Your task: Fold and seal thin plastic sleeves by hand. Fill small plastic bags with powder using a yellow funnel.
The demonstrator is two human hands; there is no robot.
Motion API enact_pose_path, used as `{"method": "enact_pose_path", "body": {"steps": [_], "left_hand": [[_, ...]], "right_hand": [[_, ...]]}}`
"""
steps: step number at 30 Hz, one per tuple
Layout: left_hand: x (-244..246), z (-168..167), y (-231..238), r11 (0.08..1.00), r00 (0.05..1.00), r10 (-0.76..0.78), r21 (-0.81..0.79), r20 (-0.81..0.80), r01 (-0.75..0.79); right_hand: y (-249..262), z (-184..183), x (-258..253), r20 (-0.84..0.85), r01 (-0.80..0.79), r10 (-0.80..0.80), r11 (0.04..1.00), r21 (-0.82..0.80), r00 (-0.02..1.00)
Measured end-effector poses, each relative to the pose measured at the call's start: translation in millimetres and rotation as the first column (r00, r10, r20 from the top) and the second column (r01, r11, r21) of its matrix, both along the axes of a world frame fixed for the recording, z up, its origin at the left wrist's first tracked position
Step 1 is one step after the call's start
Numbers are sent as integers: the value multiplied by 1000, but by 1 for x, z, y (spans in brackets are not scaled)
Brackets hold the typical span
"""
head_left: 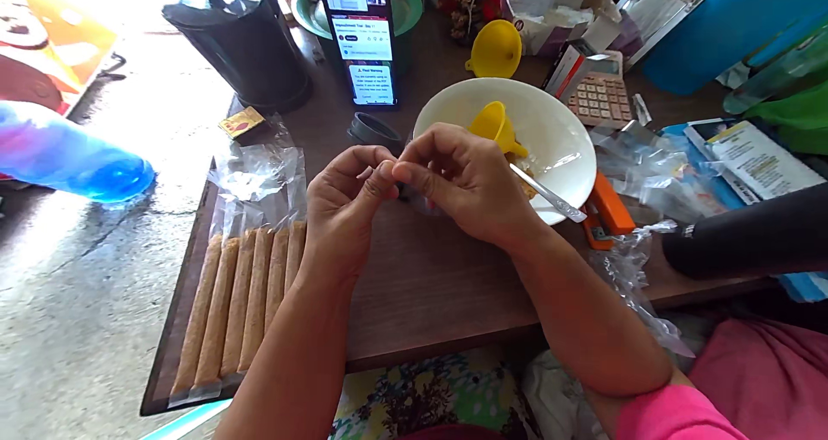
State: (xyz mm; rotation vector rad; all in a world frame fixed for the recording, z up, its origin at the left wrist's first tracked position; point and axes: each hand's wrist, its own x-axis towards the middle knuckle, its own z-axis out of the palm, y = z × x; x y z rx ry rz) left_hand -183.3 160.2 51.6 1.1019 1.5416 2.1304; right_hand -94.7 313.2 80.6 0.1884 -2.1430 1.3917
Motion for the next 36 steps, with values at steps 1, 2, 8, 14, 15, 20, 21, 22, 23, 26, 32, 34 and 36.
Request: {"method": "enact_pose_path", "body": {"steps": [1,2,8,14,15,20,21,22,23,26,32,34,36], "left_hand": [[0,0,0,1000,1000,6,-2,-12,-6],[1,-1,0,1000,1000,5,-2,-16,-5],[0,-2,2,1000,1000,-7,21,-20,8],[1,-2,2,999,1000,-24,38,-11,24],[1,-2,2,999,1000,-27,39,-10,27],[1,-2,3,996,998,-67,67,13,66],[1,-2,3,994,997,-79,72,20,77],[1,-2,3,993,995,-92,81,27,89],[1,-2,3,991,994,-104,93,34,100],[1,-2,3,989,991,-119,100,60,113],[1,-2,3,989,991,-112,103,71,105],[3,-1,3,989,991,-113,104,74,105],[2,-2,2,987,990,-120,115,74,111]], "right_hand": [[0,-1,-1,0,2,-2,1000,2,1000],[1,-2,-1,4,39,-40,999,10,999],[-1,0,2,-4,46,-46,998,31,999],[-1,0,1,-5,28,-28,999,-29,1000],[-1,0,1,-3,68,-68,997,-33,998],[-4,1,2,-36,15,-19,994,-107,999],[-4,1,2,-37,46,-50,993,-107,998],[-3,2,2,-36,36,-40,992,-124,999],[-3,3,3,-35,-16,10,989,-150,999],[-4,4,6,-28,-13,9,990,-141,1000],[-6,5,9,-18,-3,2,994,-105,1000],[-5,5,9,-23,18,-20,994,-104,1000],[-4,6,8,-41,-72,68,990,-124,997]]}}
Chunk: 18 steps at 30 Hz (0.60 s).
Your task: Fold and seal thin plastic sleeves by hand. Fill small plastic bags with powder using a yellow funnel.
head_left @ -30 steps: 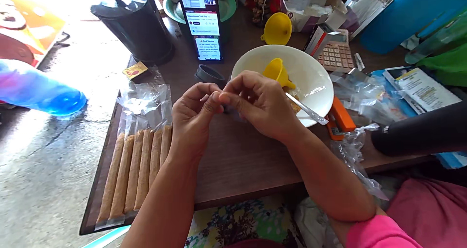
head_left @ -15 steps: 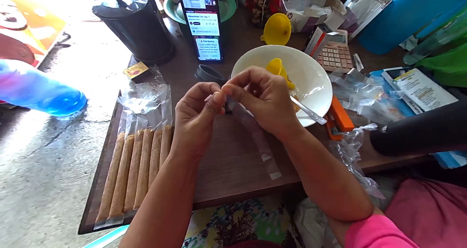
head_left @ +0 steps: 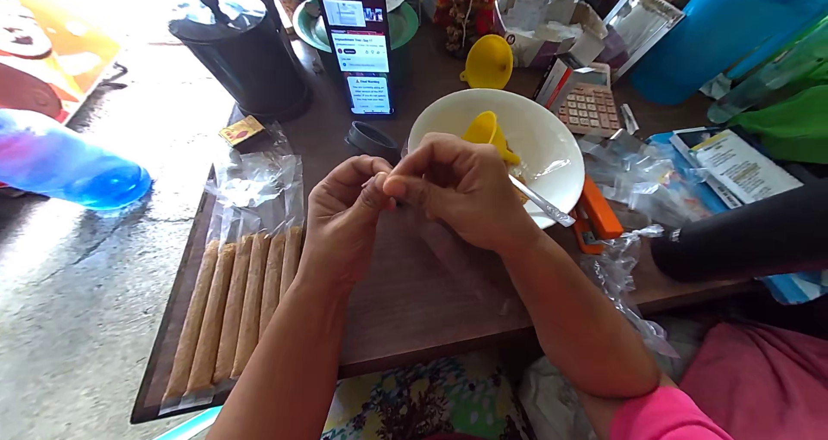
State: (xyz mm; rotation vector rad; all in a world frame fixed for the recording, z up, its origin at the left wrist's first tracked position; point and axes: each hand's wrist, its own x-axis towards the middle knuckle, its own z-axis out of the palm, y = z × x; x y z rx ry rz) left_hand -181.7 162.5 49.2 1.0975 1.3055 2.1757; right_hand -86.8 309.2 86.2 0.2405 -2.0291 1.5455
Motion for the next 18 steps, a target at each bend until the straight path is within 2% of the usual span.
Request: {"method": "enact_pose_path", "body": {"steps": [1,4,7,8,11,14,18], "left_hand": [[-1,0,0,1000,1000,-5,4,4,5],[1,1,0,1000,1000,-16,-8,21,16],[-1,0,0,1000,1000,-23,1,14,23],[-1,0,-1,1000,1000,-23,3,16,23],[0,2,-1,1000,1000,-26,-6,16,26],[-1,1,-2,1000,1000,-13,6,-4,13],[-1,1,-2,1000,1000,-28,-14,1,28]], "right_hand": [[1,0,-1,-8,-11,11,1000,7,1000],[4,-3,-6,-25,92,-92,995,22,995],[3,0,-3,-9,-36,36,999,-6,999],[3,0,-3,-2,-46,46,999,-4,999],[5,-2,-5,-5,61,-61,998,23,998],[3,0,-3,-16,-59,59,998,-1,998],[4,-2,-5,-34,42,-40,998,43,999]]}}
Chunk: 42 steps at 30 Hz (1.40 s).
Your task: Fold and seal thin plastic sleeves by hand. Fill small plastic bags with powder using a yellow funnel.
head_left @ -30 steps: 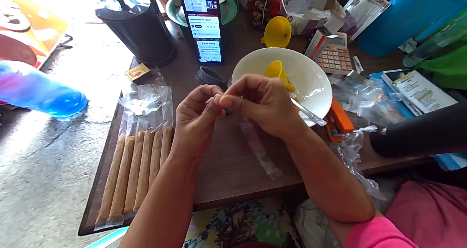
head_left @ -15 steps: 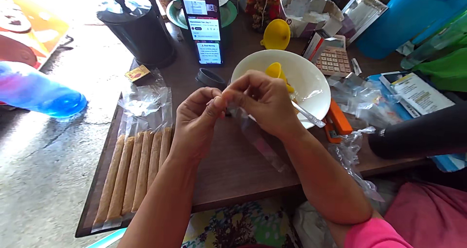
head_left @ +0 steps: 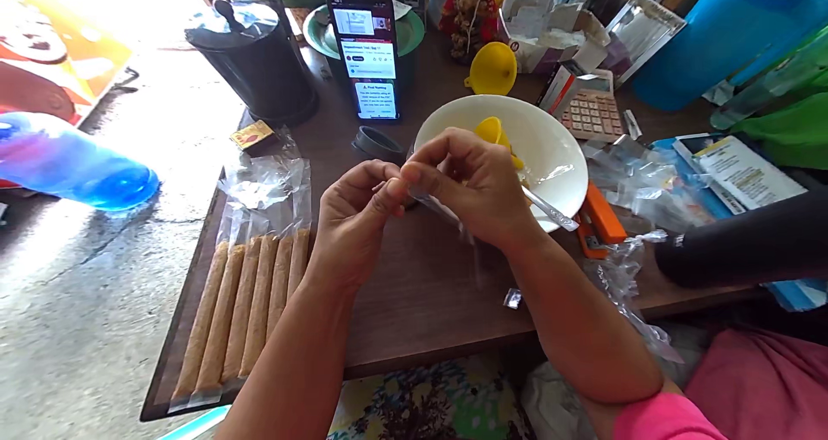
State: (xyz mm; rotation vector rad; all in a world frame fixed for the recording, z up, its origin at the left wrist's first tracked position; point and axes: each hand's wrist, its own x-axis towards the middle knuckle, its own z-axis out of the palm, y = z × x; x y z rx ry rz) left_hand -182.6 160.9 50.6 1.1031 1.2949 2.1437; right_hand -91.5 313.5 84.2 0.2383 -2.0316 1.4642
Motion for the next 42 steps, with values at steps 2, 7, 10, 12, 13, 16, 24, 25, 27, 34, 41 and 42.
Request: {"method": "enact_pose_path", "body": {"steps": [2,7,10,12,13,16,24,25,27,34,41,42], "left_hand": [[-1,-1,0,1000,1000,-8,-1,3,8],[0,-1,1,1000,999,-13,5,44,12],[0,-2,0,1000,998,0,2,56,0],[0,-1,0,1000,998,4,-6,58,-4],[0,-1,0,1000,998,0,-12,56,0],[1,-2,1,1000,998,1,-17,59,0],[2,0,3,1000,996,-13,-12,91,14],[2,1,3,1000,995,-18,-8,95,19],[0,0,2,1000,997,-22,-15,72,23],[1,-2,3,992,995,99,-77,7,-98],[-1,-2,2,994,995,95,-57,19,-94],[-1,-1,2,994,996,87,-66,11,-86]], "right_hand": [[2,1,1,6,-86,87,996,-29,996],[1,2,4,46,46,-47,999,27,998],[1,2,4,27,-75,75,997,-7,997],[1,2,4,40,-10,10,1000,4,999],[1,2,4,54,40,-40,999,10,998],[2,3,5,57,-68,70,997,-35,996],[-1,1,4,48,81,-80,997,-5,996],[-1,1,5,59,83,-82,996,-18,995],[-1,0,4,80,96,-93,995,-35,992],[6,0,-1,77,76,-67,990,-119,995],[5,-1,-2,83,57,-48,992,-110,995],[5,-1,-1,93,59,-49,992,-113,994]]}}
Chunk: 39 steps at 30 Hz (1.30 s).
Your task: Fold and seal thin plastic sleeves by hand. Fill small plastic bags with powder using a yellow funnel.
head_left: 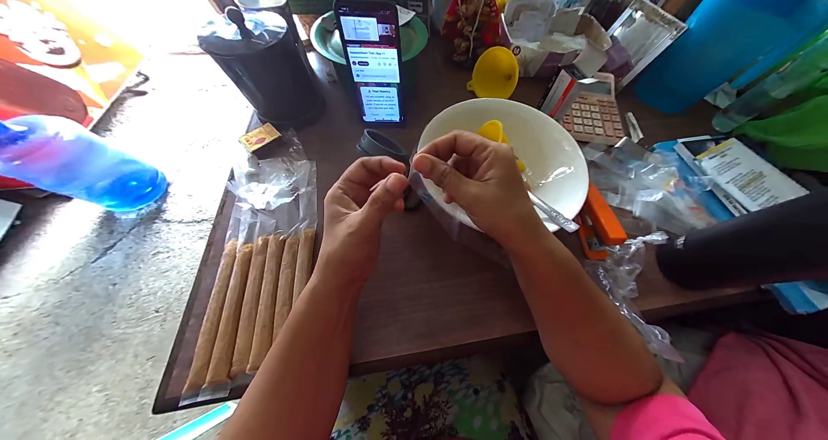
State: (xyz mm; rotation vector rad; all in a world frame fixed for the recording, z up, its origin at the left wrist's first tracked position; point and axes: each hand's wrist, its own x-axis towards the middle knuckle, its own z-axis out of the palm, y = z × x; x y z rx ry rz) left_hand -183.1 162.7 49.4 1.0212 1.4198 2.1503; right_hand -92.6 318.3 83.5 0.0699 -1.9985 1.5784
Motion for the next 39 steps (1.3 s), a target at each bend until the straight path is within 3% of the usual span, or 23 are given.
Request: {"method": "enact_pose_path", "body": {"steps": [9,18,22,39], "left_hand": [[4,2,-2,999,999,23,-50,36,-21],[2,4,-2,1000,994,23,0,108,-23],[4,3,-2,991,986,-79,-94,148,93],[2,3,-3,999,989,-35,3,146,35]], "right_hand": [[-1,1,0,45,-31,32,999,-14,998],[0,0,0,28,-26,27,1000,-12,999],[0,-1,0,7,-53,53,998,-25,999],[1,1,0,16,-30,30,1000,1,999]]}}
